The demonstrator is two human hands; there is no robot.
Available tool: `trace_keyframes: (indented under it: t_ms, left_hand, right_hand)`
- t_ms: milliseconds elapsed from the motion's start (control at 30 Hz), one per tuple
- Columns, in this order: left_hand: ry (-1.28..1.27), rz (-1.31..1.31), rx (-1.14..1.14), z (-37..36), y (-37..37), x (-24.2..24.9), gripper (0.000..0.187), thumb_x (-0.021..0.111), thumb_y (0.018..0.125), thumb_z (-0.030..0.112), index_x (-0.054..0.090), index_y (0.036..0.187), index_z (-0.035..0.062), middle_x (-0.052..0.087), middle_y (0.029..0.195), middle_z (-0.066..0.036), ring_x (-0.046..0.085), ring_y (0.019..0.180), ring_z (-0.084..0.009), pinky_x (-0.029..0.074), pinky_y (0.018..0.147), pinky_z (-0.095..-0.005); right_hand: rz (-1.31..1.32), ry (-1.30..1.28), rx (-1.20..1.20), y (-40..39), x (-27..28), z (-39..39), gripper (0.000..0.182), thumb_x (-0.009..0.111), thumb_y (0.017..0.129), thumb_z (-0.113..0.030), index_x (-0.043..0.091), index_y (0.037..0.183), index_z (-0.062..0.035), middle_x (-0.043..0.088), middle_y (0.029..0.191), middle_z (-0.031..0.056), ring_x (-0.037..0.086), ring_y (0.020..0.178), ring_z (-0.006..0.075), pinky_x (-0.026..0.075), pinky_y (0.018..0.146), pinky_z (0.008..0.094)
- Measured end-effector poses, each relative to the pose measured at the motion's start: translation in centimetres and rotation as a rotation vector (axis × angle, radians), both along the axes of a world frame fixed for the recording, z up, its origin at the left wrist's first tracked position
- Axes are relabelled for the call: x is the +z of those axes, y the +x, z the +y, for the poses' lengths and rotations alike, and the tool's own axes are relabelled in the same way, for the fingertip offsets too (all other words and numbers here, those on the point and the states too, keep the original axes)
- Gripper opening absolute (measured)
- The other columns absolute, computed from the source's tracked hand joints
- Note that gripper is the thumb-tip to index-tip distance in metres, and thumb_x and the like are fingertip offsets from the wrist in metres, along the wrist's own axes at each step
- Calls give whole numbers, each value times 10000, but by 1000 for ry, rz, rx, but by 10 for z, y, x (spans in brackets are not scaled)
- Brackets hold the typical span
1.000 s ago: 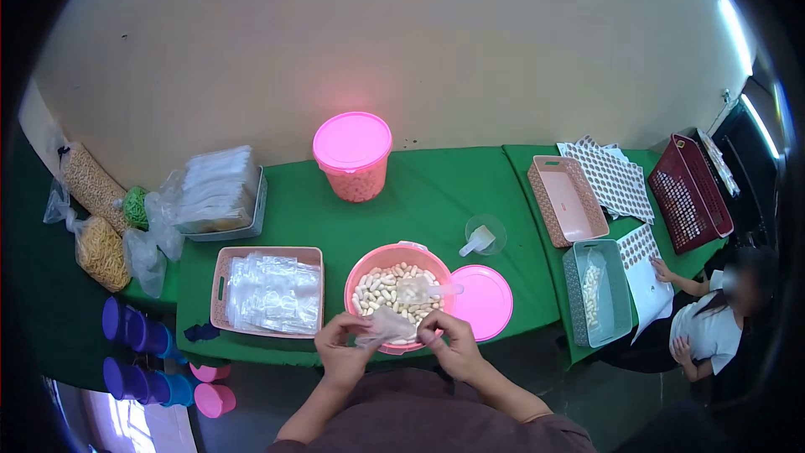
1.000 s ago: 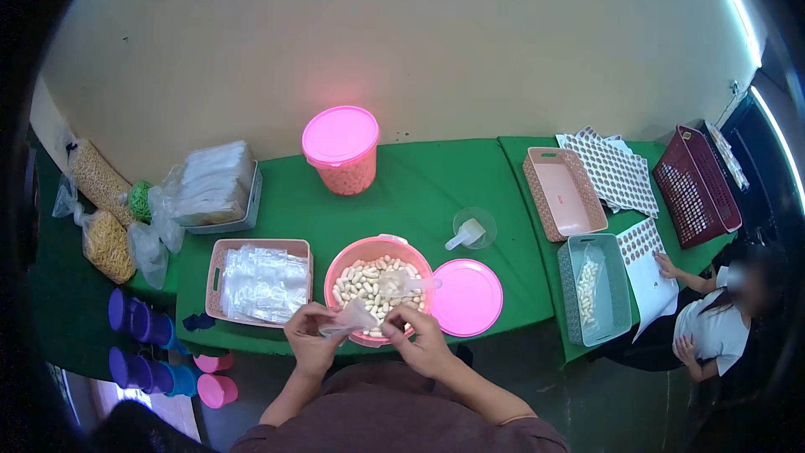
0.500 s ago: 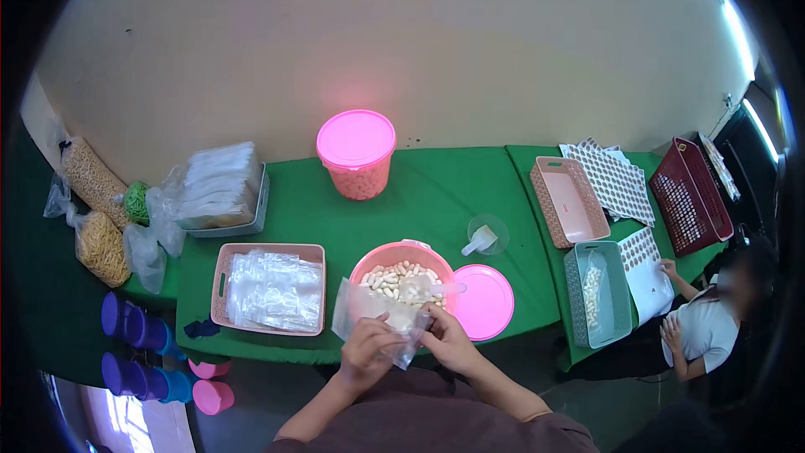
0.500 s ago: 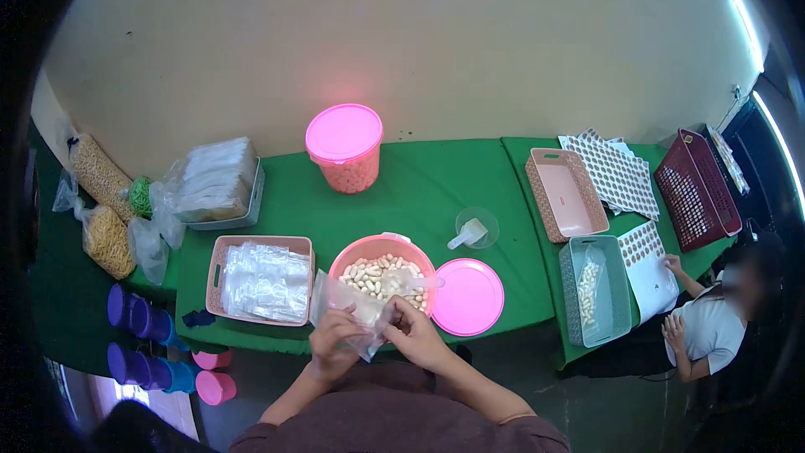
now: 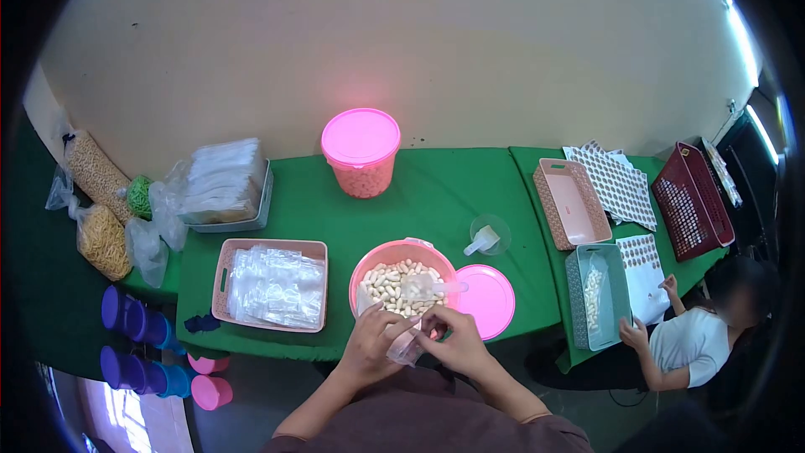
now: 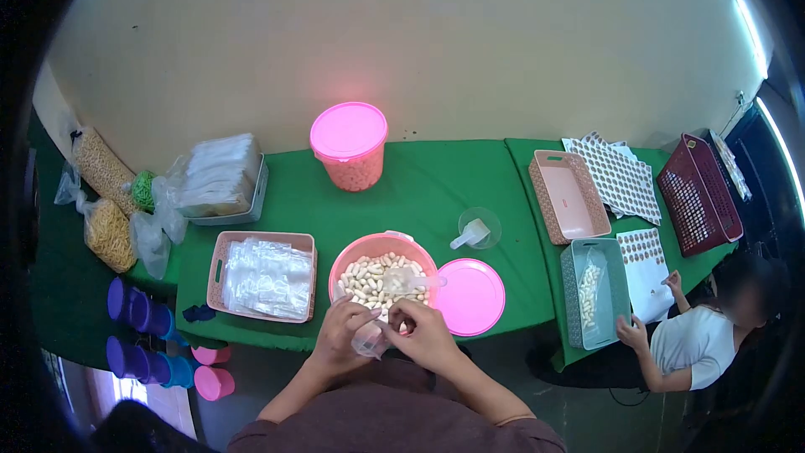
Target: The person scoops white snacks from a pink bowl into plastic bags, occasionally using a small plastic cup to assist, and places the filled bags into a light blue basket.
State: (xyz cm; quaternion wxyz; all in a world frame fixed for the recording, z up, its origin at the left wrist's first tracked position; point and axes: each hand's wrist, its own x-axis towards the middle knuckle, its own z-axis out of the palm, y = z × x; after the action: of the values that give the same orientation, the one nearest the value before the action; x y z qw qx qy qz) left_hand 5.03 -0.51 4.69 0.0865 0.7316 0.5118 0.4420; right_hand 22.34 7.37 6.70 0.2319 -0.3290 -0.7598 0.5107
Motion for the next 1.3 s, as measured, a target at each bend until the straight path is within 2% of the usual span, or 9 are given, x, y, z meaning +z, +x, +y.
trace_keyframes:
  t_ms: [167,233,333,500,667,867,1000,1200,1300]
  left_hand:
    - [179,27,124,-1,-3,4,690,851,589,159,511,1187,100,567,969,-74,582,920,-243,455,903,-419]
    - [169,-454,131,-3,-7,4,601,865,619,161,500,1090,78,542,963,-82,567,907,-210,453,894,-400]
    - [257,-913,19,1,-4,6,556,865,640,162,463,1015,79,511,955,-77,547,896,-187,447,896,-393]
    - [256,-1083,-112,-4,-1,16,590,848,664,158,410,1056,115,462,959,-46,528,890,-179,443,944,-418]
    - [189,-1532,-46,-5,-3,32,574,817,708,169,385,1084,134,431,986,-25,518,904,-161,463,949,-396]
    - [140,-1436,-201,-11,-24,38,611,779,741,190,376,1195,131,429,1050,-21,523,972,-171,454,994,-416]
    - [126,-1503,-276,-14,-19,38,605,691,703,103,361,1210,97,428,1069,-55,531,1024,-216,435,1028,-468]
    - [118,-1427,-319,-20,-17,37,520,688,715,84,385,1137,66,487,1021,-99,581,934,-236,447,993,-490]
    - [161,-1187,-233,-25,-26,27,512,774,702,101,420,1070,53,533,919,-98,614,832,-223,513,905,-452]
  right_hand:
    - [126,79,-21,0,15,5,249,685,847,-176,575,1015,-28,591,768,34,540,685,94,453,630,261]
    - [431,-198,-91,-2,5,12,290,571,939,-267,563,1071,-9,604,892,61,577,828,135,466,766,289]
    - [142,-301,63,-2,-18,17,364,438,1000,-319,546,1128,5,597,991,89,579,955,179,453,863,318]
    - [103,-606,443,-10,-45,-9,387,436,1002,-354,567,1071,3,607,966,78,589,909,161,466,831,316]
    - [550,-1081,626,-13,-84,-13,363,452,1000,-335,578,1071,-2,605,940,52,581,917,132,465,844,302]
    - [509,-654,115,-11,-46,-11,244,503,985,-223,580,1068,-7,615,962,46,579,942,124,471,845,279]
    - [393,-542,180,-5,-48,6,201,556,958,-191,580,1051,-16,620,980,22,578,886,95,468,808,262]
    - [635,-1204,239,-20,-70,-14,202,516,977,-231,587,991,-43,594,874,-7,565,812,86,450,756,247]
    - [372,-676,81,-23,-63,-18,232,468,997,-230,539,1106,-37,591,934,16,558,872,94,451,782,252]
